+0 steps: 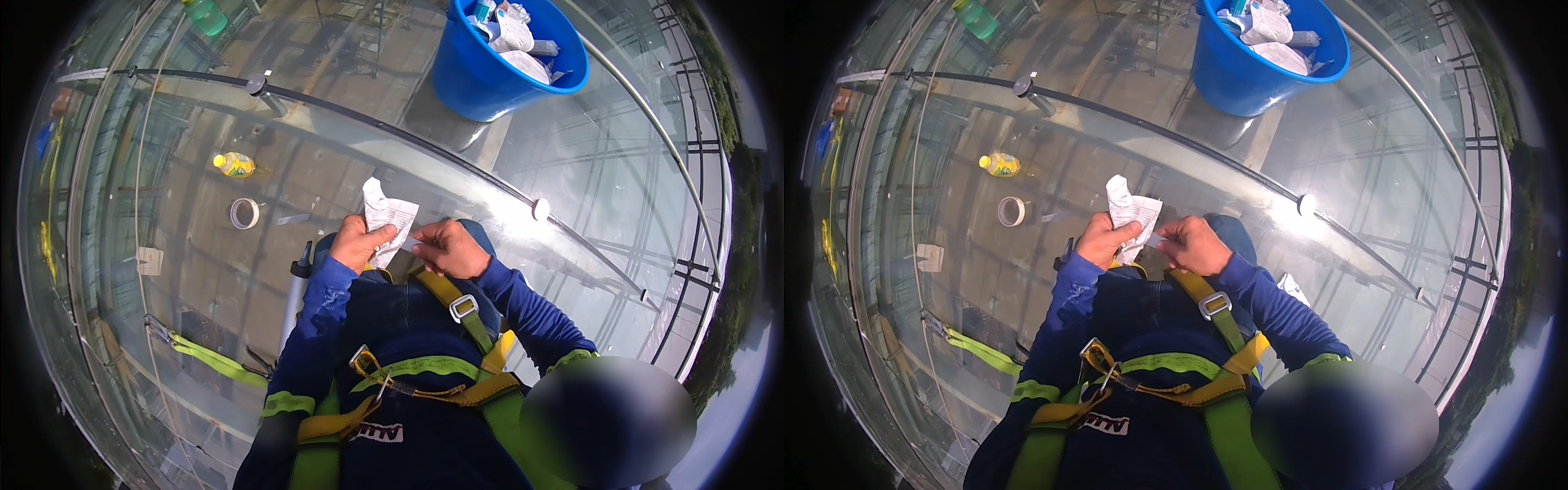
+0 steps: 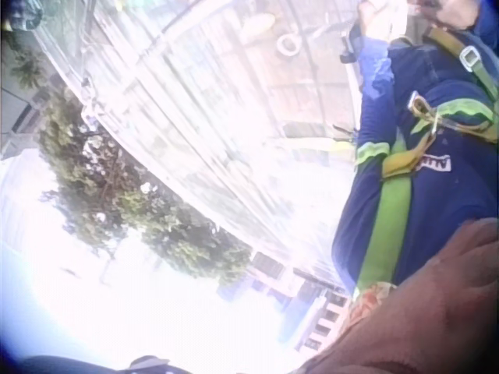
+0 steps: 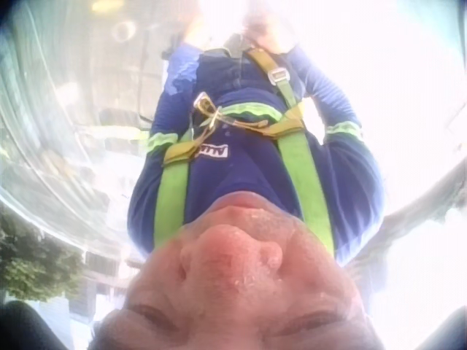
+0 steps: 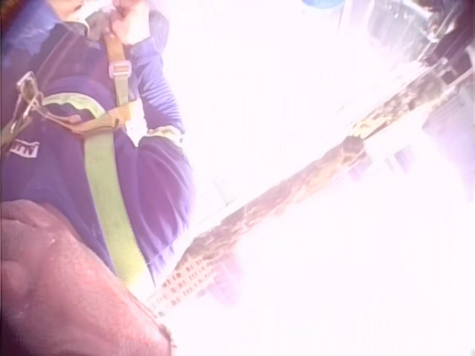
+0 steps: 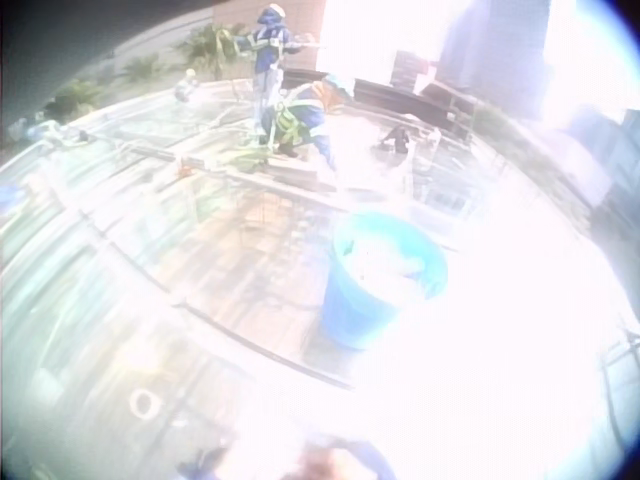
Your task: The person cleans a joint on a glass roof structure using a cloth and then applies a sealant using a small tool, periodically wiping the tool and throwing away used wipes in a blue bucket.
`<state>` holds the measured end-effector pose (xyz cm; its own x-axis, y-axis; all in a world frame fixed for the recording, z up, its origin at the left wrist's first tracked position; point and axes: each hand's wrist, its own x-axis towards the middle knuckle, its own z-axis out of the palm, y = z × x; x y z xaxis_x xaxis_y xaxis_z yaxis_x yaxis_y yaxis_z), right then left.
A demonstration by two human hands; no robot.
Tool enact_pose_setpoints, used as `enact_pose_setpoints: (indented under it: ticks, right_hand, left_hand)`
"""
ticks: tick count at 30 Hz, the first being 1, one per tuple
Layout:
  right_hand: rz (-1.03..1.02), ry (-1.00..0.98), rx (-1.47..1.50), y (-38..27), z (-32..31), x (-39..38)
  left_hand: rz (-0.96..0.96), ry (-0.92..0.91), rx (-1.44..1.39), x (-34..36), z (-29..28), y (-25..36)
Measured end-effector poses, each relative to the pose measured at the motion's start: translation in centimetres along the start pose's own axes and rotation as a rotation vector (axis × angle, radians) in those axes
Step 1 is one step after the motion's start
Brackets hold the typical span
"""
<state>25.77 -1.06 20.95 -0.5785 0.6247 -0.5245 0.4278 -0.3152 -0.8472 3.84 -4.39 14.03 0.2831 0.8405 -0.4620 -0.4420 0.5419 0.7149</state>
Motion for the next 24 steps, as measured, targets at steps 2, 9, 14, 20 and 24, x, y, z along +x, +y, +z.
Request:
enact_pose_setpoints:
  ticks: [2, 9, 14, 20, 24]
  right_hand:
    - [0.077, -0.035, 0.04, -0.4, -1.0, 1.5]
    - [0.218, -0.07, -0.265, -4.9, -5.1, 8.3]
    - [0.013, -0.145, -0.574, -8.3, -9.8, 14.9]
    - [-0.597, 0.095, -1.07, -11.0, -6.2, 34.6]
    - [-0.67, 0.247, -1.395, -11.2, -1.5, 49.4]
  left_hand:
    - [0.017, 0.032, -0.029, 1.1, -1.0, -0.1]
    - [0.079, 0.053, -0.261, 6.6, -4.9, -1.6]
    - [0.295, 0.579, -0.287, 7.5, -14.8, -9.1]
    - [0.217, 0.54, 0.205, 11.7, -12.0, -11.4]
    - [0.171, 0.597, -0.056, 12.2, -13.1, -11.7]
